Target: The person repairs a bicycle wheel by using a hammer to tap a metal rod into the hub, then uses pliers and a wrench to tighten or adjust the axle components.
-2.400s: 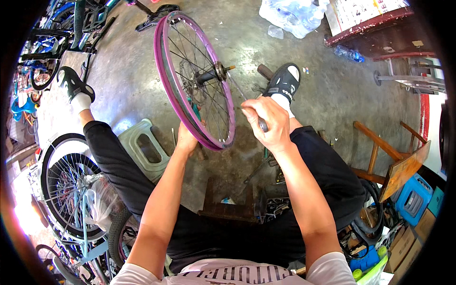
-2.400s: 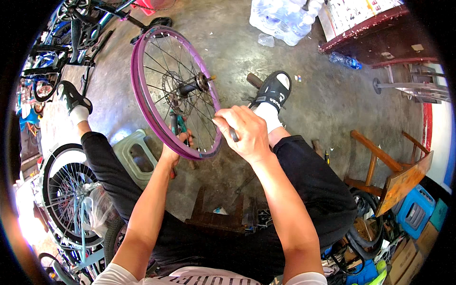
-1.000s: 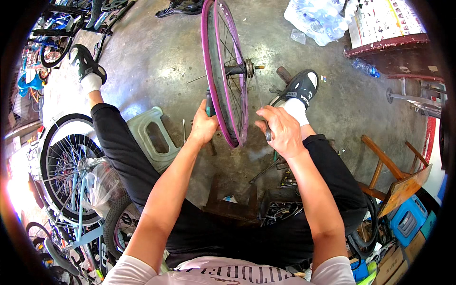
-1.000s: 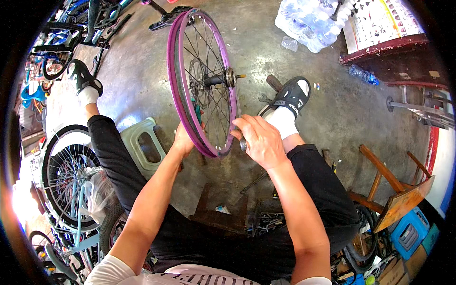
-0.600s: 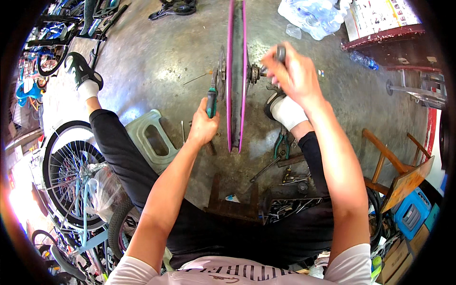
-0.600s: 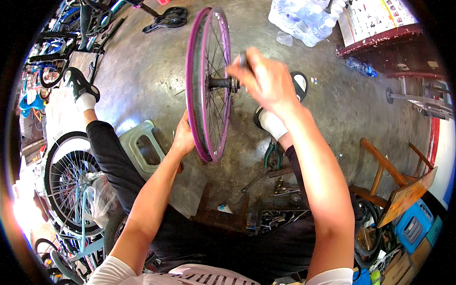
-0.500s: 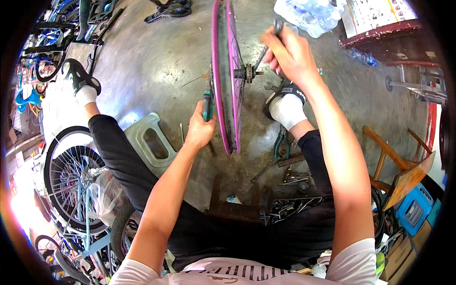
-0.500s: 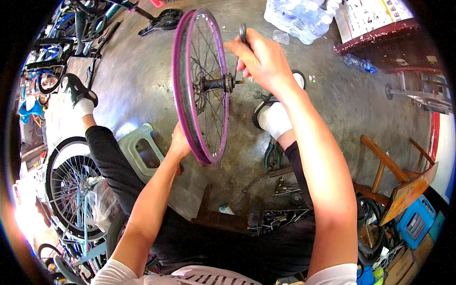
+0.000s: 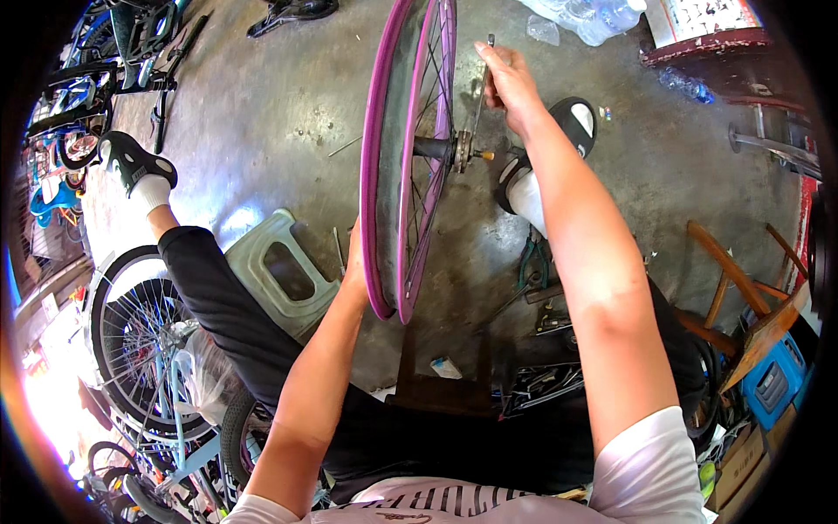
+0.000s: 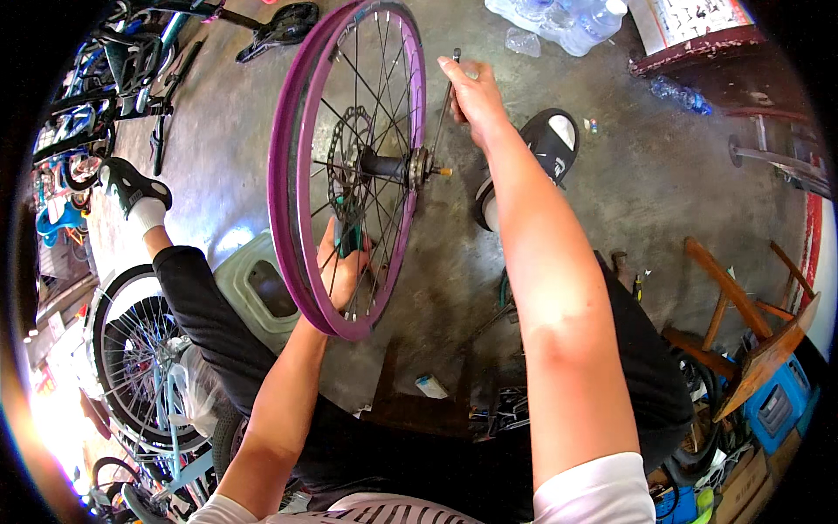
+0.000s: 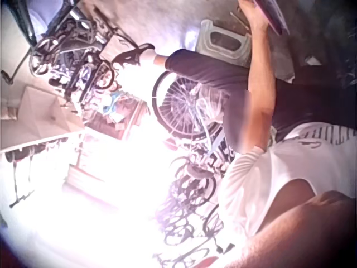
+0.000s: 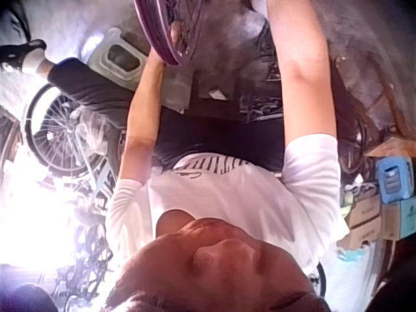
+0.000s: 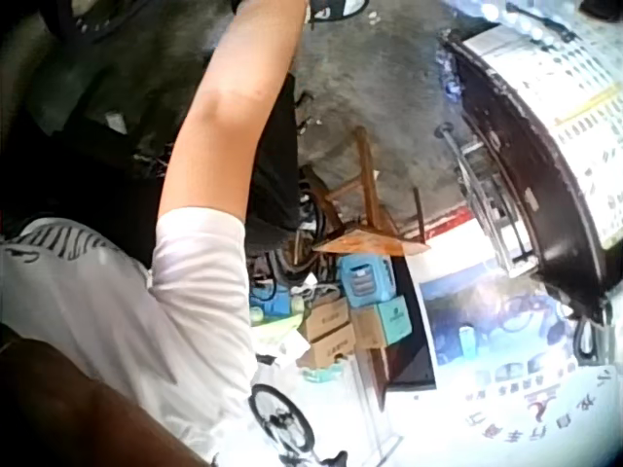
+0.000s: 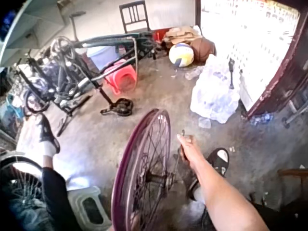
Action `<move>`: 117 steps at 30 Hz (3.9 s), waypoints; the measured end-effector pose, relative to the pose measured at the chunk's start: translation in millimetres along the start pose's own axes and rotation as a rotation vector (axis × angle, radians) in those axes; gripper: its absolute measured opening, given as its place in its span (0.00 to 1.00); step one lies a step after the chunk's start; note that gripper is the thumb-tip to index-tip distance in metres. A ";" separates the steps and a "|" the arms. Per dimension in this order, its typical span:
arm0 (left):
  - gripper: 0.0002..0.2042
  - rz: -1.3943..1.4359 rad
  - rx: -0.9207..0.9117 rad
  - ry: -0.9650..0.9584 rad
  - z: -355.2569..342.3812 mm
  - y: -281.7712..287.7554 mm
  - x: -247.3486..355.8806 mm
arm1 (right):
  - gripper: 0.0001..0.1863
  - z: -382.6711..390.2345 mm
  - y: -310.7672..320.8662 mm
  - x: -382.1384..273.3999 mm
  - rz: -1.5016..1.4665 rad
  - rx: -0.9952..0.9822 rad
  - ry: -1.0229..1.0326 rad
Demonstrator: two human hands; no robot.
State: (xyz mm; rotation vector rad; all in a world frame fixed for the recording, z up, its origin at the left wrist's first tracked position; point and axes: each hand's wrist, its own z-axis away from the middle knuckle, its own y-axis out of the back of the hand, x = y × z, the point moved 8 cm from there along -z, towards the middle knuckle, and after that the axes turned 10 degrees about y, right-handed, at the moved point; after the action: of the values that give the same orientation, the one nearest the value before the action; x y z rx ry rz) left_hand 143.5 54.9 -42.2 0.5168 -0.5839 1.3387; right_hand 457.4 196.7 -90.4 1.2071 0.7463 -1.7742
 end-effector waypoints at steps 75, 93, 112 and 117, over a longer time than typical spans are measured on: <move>0.27 -0.294 0.021 -0.117 -40.0 20.4 -12.7 | 0.28 108.5 0.0 -180.4 0.090 -0.143 0.493; 0.20 -0.513 0.097 -0.234 -9.2 -2.5 27.2 | 0.21 134.8 54.7 -37.0 0.218 0.106 -0.035; 0.26 -0.392 -0.045 -0.014 -5.6 -1.9 15.8 | 0.12 139.2 19.6 -26.7 0.023 -0.161 -0.148; 0.25 -0.354 -0.027 -0.002 -12.0 0.9 12.6 | 0.20 140.4 27.6 -30.5 0.064 -0.071 -0.062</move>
State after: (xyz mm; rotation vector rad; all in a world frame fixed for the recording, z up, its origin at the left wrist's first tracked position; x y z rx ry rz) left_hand 145.4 72.2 -42.9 0.5705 -0.4853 0.9929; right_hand 426.8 77.1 -12.1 1.1123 0.7206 -1.7111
